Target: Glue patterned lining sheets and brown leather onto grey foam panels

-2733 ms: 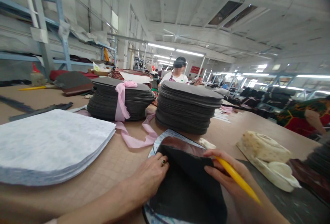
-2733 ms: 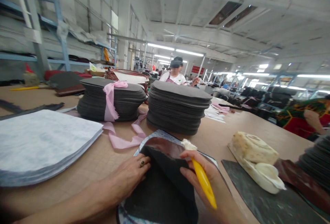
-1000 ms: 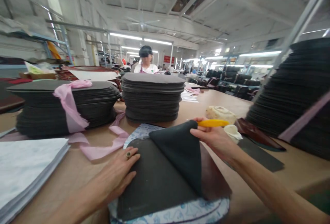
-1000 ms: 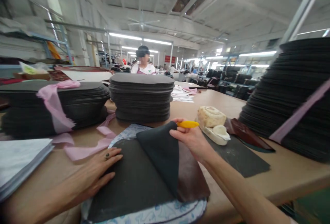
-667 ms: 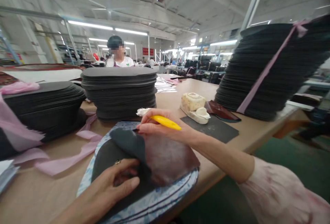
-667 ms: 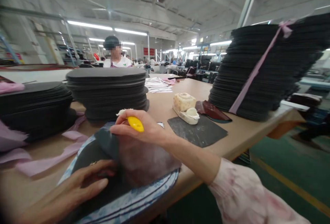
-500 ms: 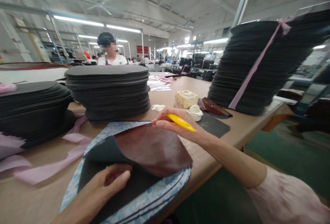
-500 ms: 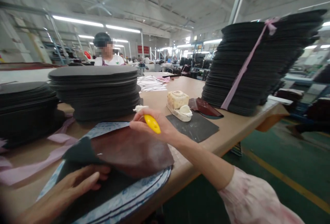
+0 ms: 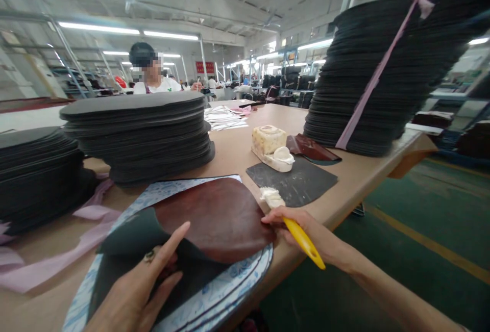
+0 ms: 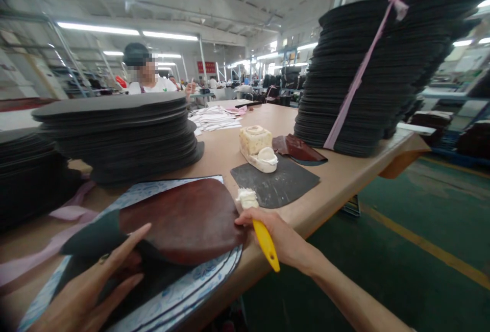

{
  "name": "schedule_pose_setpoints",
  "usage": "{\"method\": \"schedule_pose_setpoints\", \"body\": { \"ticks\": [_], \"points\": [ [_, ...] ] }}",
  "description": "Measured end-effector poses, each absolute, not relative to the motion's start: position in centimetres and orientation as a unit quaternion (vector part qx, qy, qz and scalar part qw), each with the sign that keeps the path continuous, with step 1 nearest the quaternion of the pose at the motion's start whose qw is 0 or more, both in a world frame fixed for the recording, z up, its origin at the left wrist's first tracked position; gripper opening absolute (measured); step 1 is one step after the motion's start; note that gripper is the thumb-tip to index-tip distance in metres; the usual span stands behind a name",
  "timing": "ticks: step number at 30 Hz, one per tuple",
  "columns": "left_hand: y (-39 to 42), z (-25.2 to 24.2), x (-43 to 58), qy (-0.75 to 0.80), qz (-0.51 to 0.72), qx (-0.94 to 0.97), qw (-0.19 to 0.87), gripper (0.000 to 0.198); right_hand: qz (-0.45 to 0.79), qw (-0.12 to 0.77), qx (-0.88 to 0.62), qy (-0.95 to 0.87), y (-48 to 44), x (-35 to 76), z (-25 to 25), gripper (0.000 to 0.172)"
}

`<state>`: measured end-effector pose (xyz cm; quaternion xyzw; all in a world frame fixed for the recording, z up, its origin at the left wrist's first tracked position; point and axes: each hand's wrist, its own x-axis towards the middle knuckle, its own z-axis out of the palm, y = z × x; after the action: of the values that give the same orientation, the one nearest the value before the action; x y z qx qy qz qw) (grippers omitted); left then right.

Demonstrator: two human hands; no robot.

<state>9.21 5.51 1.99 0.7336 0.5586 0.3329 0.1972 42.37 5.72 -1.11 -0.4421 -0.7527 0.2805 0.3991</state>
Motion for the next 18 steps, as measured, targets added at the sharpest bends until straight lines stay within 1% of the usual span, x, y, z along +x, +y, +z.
{"method": "schedule_pose_setpoints", "body": {
  "ticks": [2,5,9,11,13,15,18],
  "points": [
    [6.2,3.0,9.6,0.553,0.301,0.743,0.226,0.034,0.278,0.389,-0.427,-0.768,5.5,42.5,-0.9,0.037],
    [7.3,4.3,9.8,0.558,0.269,0.723,0.306,0.026,0.285,0.388,-0.414,-0.773,5.3,42.8,-0.3,0.04],
    [8.1,5.1,9.8,0.593,0.255,0.653,0.396,0.036,0.362,0.402,-0.396,-0.742,5.2,42.8,0.4,0.035],
    [8.1,5.3,10.1,0.598,0.248,0.64,0.414,0.04,0.403,0.418,-0.398,-0.71,5.3,42.6,0.5,0.03],
    [8.0,5.5,10.4,0.603,0.246,0.633,0.418,0.039,0.419,0.429,-0.409,-0.688,5.4,42.4,0.5,0.026],
    [7.9,5.6,10.7,0.606,0.254,0.629,0.416,0.039,0.413,0.429,-0.417,-0.687,5.6,42.3,0.3,0.026],
    [7.9,5.4,10.3,0.603,0.285,0.621,0.412,0.042,0.376,0.423,-0.409,-0.716,5.9,42.2,0.3,0.029]
  ]
}}
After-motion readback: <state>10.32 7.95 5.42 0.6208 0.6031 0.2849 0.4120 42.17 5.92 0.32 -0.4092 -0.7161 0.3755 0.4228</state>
